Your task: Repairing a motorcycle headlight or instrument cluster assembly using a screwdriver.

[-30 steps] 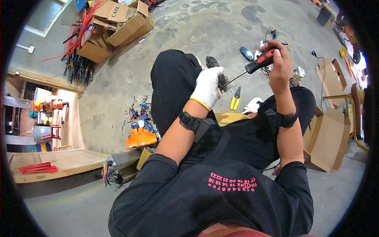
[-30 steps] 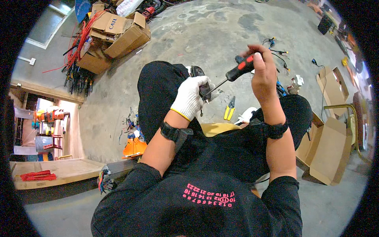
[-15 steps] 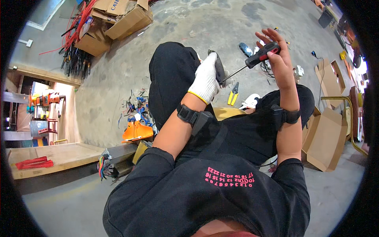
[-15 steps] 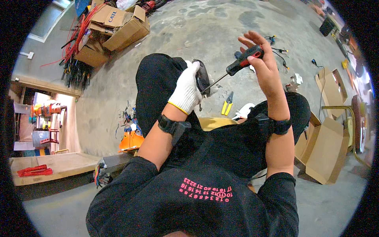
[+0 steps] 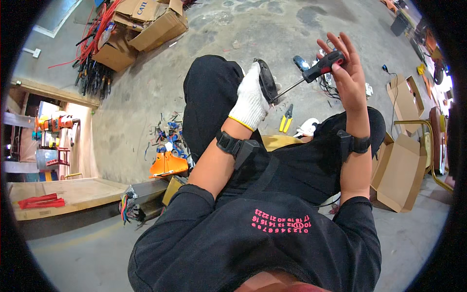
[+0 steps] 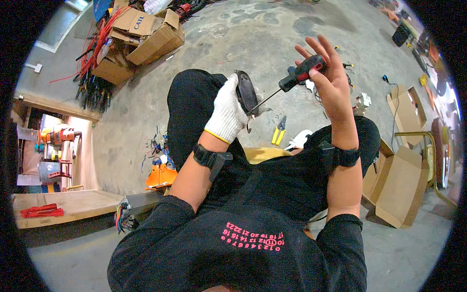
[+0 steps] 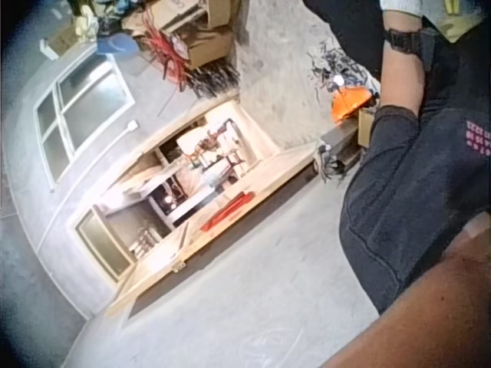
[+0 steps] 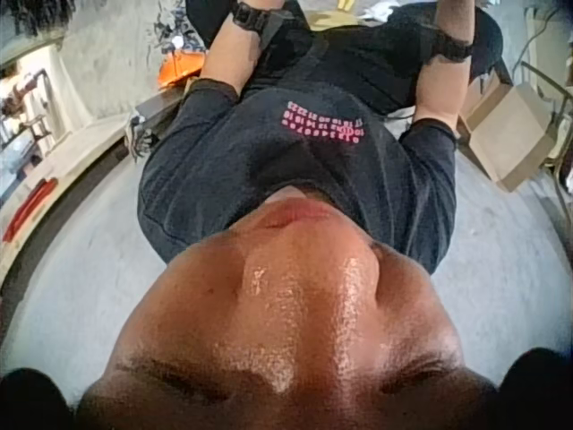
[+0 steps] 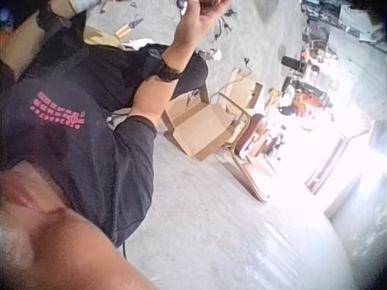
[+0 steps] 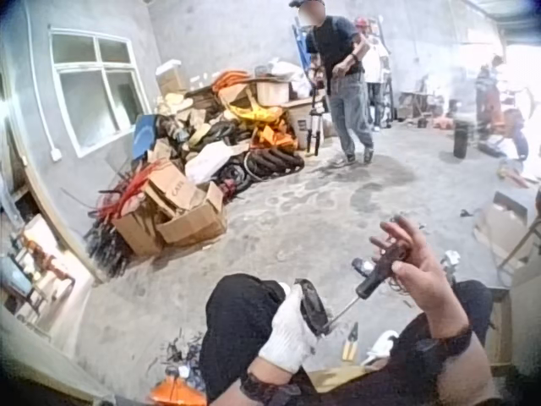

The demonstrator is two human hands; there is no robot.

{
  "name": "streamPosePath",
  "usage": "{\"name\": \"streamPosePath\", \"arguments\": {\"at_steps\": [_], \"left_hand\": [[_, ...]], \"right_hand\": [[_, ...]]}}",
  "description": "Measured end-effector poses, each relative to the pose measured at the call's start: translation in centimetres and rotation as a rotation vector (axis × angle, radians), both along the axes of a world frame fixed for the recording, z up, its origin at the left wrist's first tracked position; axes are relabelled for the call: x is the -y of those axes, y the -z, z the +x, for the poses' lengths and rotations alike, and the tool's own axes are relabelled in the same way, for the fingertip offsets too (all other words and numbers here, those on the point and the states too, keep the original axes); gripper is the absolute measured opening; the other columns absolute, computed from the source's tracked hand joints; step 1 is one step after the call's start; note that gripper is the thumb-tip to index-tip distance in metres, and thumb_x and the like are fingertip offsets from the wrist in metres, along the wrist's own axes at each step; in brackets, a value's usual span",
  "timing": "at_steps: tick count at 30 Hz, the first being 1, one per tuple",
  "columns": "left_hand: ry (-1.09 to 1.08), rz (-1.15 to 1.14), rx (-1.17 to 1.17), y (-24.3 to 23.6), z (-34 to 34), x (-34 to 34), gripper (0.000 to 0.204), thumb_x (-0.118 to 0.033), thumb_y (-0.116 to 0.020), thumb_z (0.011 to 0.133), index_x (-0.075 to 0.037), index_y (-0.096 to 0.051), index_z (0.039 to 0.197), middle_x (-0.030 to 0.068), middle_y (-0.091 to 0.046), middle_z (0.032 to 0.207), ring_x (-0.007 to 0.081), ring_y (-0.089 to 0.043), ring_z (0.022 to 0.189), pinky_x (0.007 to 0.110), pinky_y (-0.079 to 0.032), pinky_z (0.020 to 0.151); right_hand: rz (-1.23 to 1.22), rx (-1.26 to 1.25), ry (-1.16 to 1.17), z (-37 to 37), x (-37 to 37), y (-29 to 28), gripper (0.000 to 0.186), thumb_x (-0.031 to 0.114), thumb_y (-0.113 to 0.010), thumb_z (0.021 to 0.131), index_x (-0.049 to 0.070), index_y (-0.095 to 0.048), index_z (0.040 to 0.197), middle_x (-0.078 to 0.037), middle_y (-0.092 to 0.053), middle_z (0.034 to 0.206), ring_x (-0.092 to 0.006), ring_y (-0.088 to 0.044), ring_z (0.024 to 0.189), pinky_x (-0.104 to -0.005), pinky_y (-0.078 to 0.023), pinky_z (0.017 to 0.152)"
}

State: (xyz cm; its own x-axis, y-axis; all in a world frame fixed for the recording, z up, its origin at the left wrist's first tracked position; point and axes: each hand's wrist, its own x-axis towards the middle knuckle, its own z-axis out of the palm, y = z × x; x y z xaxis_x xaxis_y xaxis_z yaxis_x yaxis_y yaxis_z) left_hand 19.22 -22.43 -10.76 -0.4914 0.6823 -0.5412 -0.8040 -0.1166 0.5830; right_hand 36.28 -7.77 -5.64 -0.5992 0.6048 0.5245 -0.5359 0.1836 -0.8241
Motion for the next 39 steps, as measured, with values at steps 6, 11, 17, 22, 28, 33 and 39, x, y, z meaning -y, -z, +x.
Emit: {"name": "streamPosePath", "arguments": {"at_steps": [6, 11, 17, 22, 28, 33, 39], "left_hand": [[0.034, 0.089, -0.034, 0.4, -0.2, -0.2, 0.044, -0.050, -0.040, 0.098, -0.009, -0.054, 0.108, 0.0124, -0.061, 0.088, 0.0312, -0.064, 0.073, 0.056, -0.057, 0.063], [0.027, 0.085, -0.031, 0.5, -0.4, -0.4, 0.044, -0.049, -0.036, 0.100, -0.010, -0.054, 0.109, 0.0132, -0.061, 0.091, 0.0318, -0.064, 0.074, 0.055, -0.056, 0.062], [0.008, 0.150, -0.012, 0.6, -0.5, -0.3, 0.044, -0.049, -0.037, 0.100, -0.009, -0.052, 0.113, 0.0151, -0.062, 0.092, 0.0325, -0.064, 0.074, 0.048, -0.055, 0.061], [-0.009, 0.106, -0.003, 0.9, -0.4, -0.5, 0.042, -0.047, -0.040, 0.100, -0.008, -0.052, 0.113, 0.0158, -0.062, 0.092, 0.0327, -0.064, 0.074, 0.046, -0.054, 0.061], [-0.018, 0.098, -0.011, 0.2, 0.0, -0.2, 0.039, -0.045, -0.043, 0.099, -0.009, -0.054, 0.111, 0.0155, -0.063, 0.091, 0.0328, -0.065, 0.076, 0.045, -0.054, 0.062], [-0.025, 0.094, -0.008, -0.1, 0.1, -0.2, 0.040, -0.044, -0.043, 0.099, -0.007, -0.054, 0.111, 0.0140, -0.063, 0.089, 0.0324, -0.065, 0.074, 0.044, -0.055, 0.060], [-0.053, 0.110, 0.002, 0.3, -0.3, -0.3, 0.042, -0.044, -0.042, 0.099, -0.005, -0.055, 0.111, 0.0142, -0.064, 0.088, 0.0322, -0.066, 0.075, 0.043, -0.056, 0.061]], "right_hand": [[0.152, 0.358, 0.302, 0.7, -0.4, 0.4, 0.033, 0.025, -0.065, 0.093, 0.003, -0.061, 0.118, -0.007, -0.066, 0.103, -0.0133, -0.060, 0.092, -0.0268, -0.048, 0.082], [-0.074, 0.100, 0.135, -0.6, -0.3, 0.5, 0.042, 0.026, -0.044, 0.101, -0.001, -0.048, 0.133, -0.012, -0.063, 0.109, -0.0220, -0.057, 0.113, -0.0344, -0.042, 0.101], [0.142, 0.148, 0.224, 0.8, 0.1, 0.2, 0.034, 0.020, -0.057, 0.096, -0.002, -0.059, 0.122, -0.008, -0.065, 0.102, -0.0203, -0.067, 0.092, -0.0328, -0.052, 0.086], [0.216, 0.482, 0.479, 0.2, -1.2, 0.6, 0.034, 0.023, -0.054, 0.096, -0.001, -0.059, 0.119, -0.009, -0.065, 0.105, -0.0155, -0.061, 0.085, -0.0267, -0.048, 0.081], [-0.147, -0.049, -0.095, 0.6, 0.3, -0.7, 0.056, 0.004, -0.044, 0.090, 0.001, -0.035, 0.144, -0.021, -0.043, 0.143, -0.0297, -0.052, 0.126, -0.0415, -0.043, 0.105], [0.190, 0.575, 0.478, 0.9, -0.2, -0.5, 0.032, 0.028, -0.055, 0.098, -0.001, -0.069, 0.104, -0.010, -0.069, 0.088, -0.0191, -0.066, 0.090, -0.0291, -0.050, 0.087], [-0.057, 0.102, 0.121, 0.0, -0.3, -0.1, 0.041, 0.017, -0.046, 0.096, -0.004, -0.050, 0.130, -0.015, -0.063, 0.117, -0.0245, -0.057, 0.114, -0.0369, -0.047, 0.097]]}}
